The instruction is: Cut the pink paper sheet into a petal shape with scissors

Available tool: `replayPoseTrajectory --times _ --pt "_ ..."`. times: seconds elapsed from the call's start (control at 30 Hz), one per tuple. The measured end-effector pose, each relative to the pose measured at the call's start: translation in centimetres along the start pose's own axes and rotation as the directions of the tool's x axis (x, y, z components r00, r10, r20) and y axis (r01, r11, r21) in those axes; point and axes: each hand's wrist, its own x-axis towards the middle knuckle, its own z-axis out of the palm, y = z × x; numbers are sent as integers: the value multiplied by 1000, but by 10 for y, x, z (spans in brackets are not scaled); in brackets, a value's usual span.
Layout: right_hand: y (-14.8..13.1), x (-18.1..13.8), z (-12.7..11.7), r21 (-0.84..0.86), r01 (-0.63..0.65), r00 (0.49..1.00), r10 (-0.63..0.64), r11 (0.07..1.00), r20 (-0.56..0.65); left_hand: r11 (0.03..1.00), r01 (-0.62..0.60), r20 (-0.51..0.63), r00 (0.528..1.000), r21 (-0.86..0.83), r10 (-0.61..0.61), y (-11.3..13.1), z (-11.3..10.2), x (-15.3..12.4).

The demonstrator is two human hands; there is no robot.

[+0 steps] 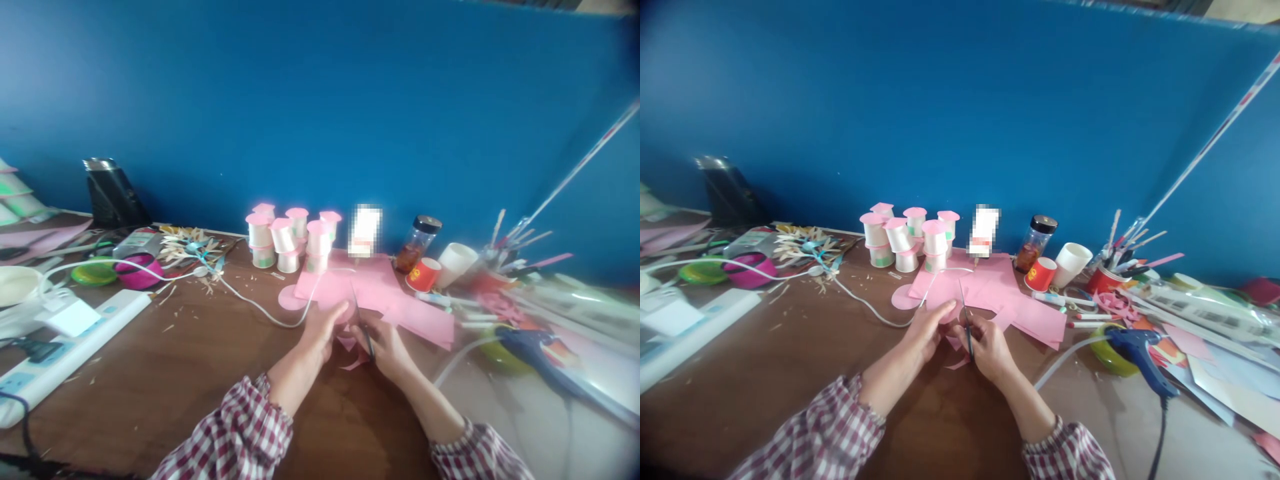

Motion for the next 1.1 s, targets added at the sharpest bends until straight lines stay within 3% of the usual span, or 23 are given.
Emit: replayPoseTrajectory --times 0.27,0.5,0.77,1.1 --pt "2 0 -1 -18 -14 1000 14 1000 -1 1000 -8 35 999 11 8 0 -2 1" --pt "4 0 -1 22 6 1000 -7 1000 21 1000 -4 -30 1000 31 5 0 0 4" --pt "3 -1 -1 93 -13 999 9 996 43 998 7 -19 1000 70 -6 2 0 1" --pt "-2 -1 -3 39 -12 999 11 999 37 997 10 -25 1000 80 -8 3 0 1"
